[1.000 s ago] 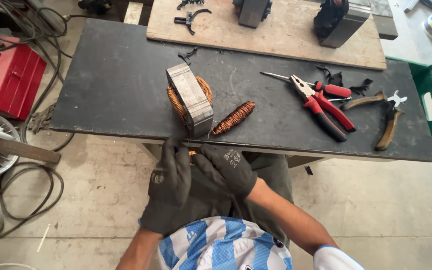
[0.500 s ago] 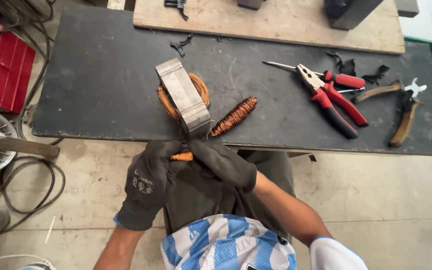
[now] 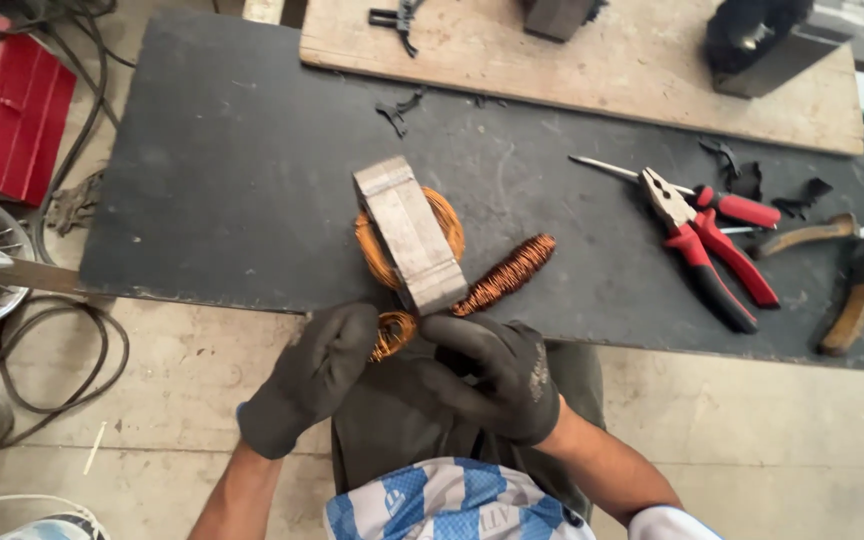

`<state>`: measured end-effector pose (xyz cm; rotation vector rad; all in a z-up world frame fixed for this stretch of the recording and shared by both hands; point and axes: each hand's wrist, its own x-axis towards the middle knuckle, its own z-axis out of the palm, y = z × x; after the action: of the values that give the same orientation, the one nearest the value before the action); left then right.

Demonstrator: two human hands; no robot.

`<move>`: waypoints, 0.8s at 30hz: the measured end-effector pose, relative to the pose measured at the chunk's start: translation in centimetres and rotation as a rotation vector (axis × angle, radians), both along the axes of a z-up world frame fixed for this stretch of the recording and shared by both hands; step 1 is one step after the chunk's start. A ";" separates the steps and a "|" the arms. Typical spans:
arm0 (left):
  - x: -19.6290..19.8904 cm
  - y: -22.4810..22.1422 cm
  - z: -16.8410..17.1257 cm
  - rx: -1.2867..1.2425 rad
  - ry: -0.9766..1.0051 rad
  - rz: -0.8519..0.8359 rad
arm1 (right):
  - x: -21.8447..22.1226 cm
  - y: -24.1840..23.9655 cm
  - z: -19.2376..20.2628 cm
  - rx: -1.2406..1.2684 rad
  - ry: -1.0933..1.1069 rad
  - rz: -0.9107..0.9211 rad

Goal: Repairing a motor stator by manipulating copper wire coils and using pliers

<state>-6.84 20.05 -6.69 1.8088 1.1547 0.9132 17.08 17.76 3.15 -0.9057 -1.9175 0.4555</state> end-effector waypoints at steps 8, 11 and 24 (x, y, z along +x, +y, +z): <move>0.5 1.3 7.3 -0.366 -0.108 -0.214 | -0.5 0.8 0.5 -0.117 -0.314 0.072; 0.2 1.4 6.3 -0.292 -0.164 -0.229 | -0.9 0.7 1.1 -0.170 -0.368 0.077; 1.9 -0.4 7.7 -0.322 -0.416 -0.168 | -0.6 1.0 1.1 0.064 -0.766 -0.088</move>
<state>-4.98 19.63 1.02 1.3520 0.8181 0.8931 16.53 18.72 4.21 -1.2280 -2.5378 -0.0299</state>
